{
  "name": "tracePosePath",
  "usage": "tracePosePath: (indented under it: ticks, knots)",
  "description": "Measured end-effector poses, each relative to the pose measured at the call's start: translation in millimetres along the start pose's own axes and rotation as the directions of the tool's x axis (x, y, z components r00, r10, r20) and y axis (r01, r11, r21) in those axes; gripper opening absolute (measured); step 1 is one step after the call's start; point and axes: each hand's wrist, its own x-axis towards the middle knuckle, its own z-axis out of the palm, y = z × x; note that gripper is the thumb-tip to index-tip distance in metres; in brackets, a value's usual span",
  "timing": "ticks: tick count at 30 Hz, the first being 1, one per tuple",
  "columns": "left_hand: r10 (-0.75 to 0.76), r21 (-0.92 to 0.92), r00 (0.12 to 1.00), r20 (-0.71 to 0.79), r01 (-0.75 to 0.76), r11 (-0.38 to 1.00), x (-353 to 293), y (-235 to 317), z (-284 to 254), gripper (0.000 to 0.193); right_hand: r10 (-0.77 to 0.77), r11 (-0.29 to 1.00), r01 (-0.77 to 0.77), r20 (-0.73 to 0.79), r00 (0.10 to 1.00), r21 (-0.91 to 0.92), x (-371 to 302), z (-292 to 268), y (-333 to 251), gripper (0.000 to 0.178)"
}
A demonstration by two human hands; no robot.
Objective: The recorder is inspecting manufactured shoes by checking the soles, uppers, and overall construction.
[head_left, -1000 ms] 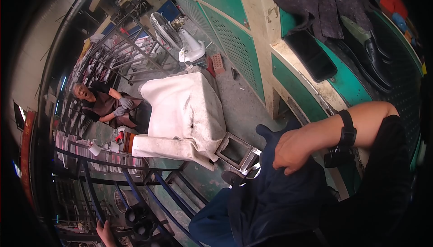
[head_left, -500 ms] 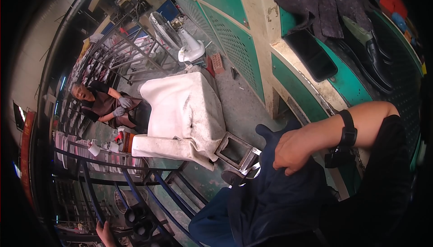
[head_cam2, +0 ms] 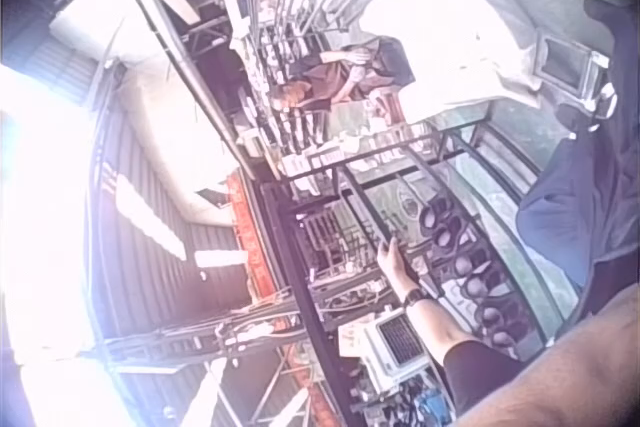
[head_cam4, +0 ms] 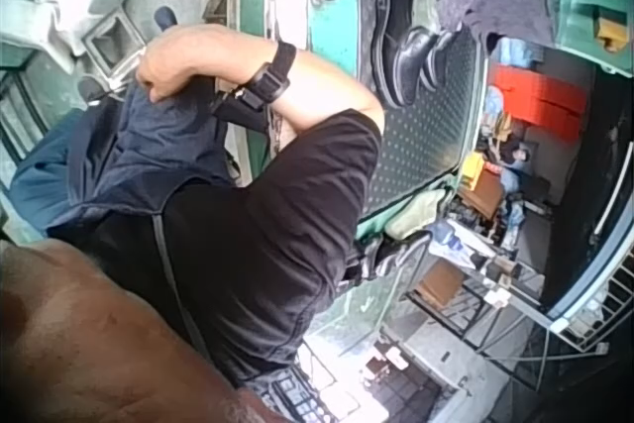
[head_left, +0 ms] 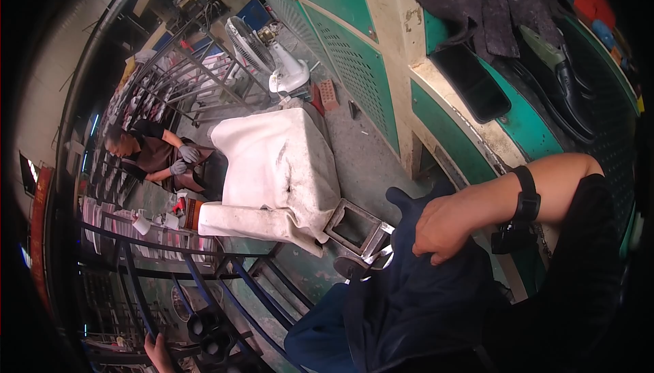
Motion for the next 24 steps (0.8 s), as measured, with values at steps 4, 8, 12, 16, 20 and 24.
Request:
tracePosePath:
  ticks: [4,8,12,16,20,24]
  knots:
    - [-0.044,-0.025,0.999,0.015,0.044,0.999,-4,10,2,0.025,-0.002,1.000,0.002,-0.002,1.000,0.002,0,1,0,0.047]
    - [-0.112,-0.088,0.994,0.011,0.112,0.990,-9,27,9,0.024,0.015,1.000,-0.015,0.007,1.000,0.009,-2,-1,-1,0.046]
    - [-0.048,-0.037,0.999,0.017,0.049,0.998,-4,11,1,0.025,0.011,1.000,-0.011,0.010,1.000,0.007,-3,-3,-2,0.045]
    - [-0.008,-0.021,1.000,0.020,0.009,1.000,1,1,0,0.027,0.017,1.000,-0.017,0.008,1.000,0.010,-3,-3,-2,0.044]
    - [-0.045,-0.039,0.999,0.028,0.046,0.998,1,0,1,0.027,0.006,1.000,-0.006,0.000,1.000,0.002,-2,-1,-1,0.045]
    - [-0.080,-0.057,0.996,0.037,0.082,0.995,0,1,1,0.027,0.015,1.000,-0.015,0.011,1.000,-0.002,-2,-2,-2,0.046]
